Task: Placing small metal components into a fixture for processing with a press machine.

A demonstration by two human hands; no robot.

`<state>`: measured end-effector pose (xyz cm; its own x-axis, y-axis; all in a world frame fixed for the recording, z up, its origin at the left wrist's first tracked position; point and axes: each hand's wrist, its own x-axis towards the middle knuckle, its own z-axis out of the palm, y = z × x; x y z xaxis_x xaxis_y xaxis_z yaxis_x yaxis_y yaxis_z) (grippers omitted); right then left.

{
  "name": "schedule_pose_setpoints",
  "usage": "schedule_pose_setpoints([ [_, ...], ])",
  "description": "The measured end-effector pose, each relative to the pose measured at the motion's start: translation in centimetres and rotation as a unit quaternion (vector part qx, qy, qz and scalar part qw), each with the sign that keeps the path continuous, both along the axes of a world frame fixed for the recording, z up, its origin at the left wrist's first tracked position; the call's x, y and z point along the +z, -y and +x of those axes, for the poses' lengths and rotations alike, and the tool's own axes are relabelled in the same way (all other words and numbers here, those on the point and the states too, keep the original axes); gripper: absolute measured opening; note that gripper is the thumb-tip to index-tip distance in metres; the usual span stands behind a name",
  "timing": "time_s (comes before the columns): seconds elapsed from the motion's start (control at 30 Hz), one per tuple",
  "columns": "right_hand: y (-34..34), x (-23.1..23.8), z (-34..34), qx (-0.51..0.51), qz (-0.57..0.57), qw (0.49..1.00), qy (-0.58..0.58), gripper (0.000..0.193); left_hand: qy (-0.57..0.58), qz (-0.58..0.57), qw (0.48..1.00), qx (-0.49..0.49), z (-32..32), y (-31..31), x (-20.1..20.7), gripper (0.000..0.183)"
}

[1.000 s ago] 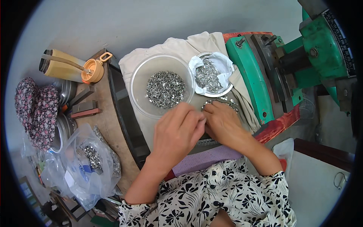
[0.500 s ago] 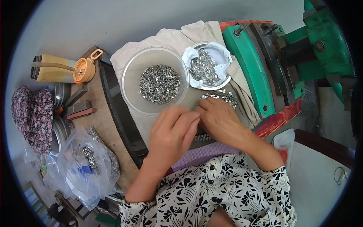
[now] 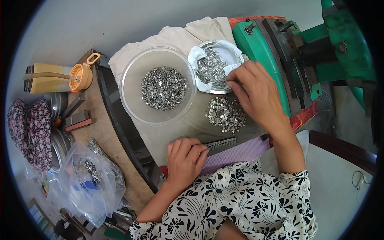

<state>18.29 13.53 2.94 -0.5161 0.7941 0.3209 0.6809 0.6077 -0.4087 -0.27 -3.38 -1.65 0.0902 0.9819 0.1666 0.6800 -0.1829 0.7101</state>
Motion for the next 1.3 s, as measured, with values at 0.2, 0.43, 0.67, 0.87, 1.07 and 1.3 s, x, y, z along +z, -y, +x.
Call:
schedule_pose_setpoints([
  [0.2,4.9,0.9,1.7,0.105,-0.124,0.986,-0.036,0.018,0.003,-0.024,1.000,0.005,-0.3,-0.1,0.2,0.019],
  [0.43,10.1,-1.9,2.4,0.127,-0.049,0.989,0.052,0.021,0.030,-0.058,0.998,0.020,-0.5,-0.2,0.5,0.024],
  [0.67,11.2,-1.1,1.5,0.131,0.028,0.981,0.138,0.023,0.023,-0.042,0.999,-0.007,-0.9,0.4,0.1,0.027],
  [0.87,10.6,-0.9,1.6,0.147,-0.004,0.980,0.132,0.022,0.041,-0.044,0.998,0.008,-1.1,0.5,0.1,0.026],
  [1.07,8.9,-0.2,1.8,0.149,-0.040,0.984,0.092,0.018,0.053,-0.048,0.997,0.000,-1.4,0.3,0.2,0.028],
  [1.3,6.5,0.7,1.6,0.065,-0.016,0.997,0.034,0.019,0.045,-0.060,0.997,-0.004,-1.7,0.5,0.3,0.034],
])
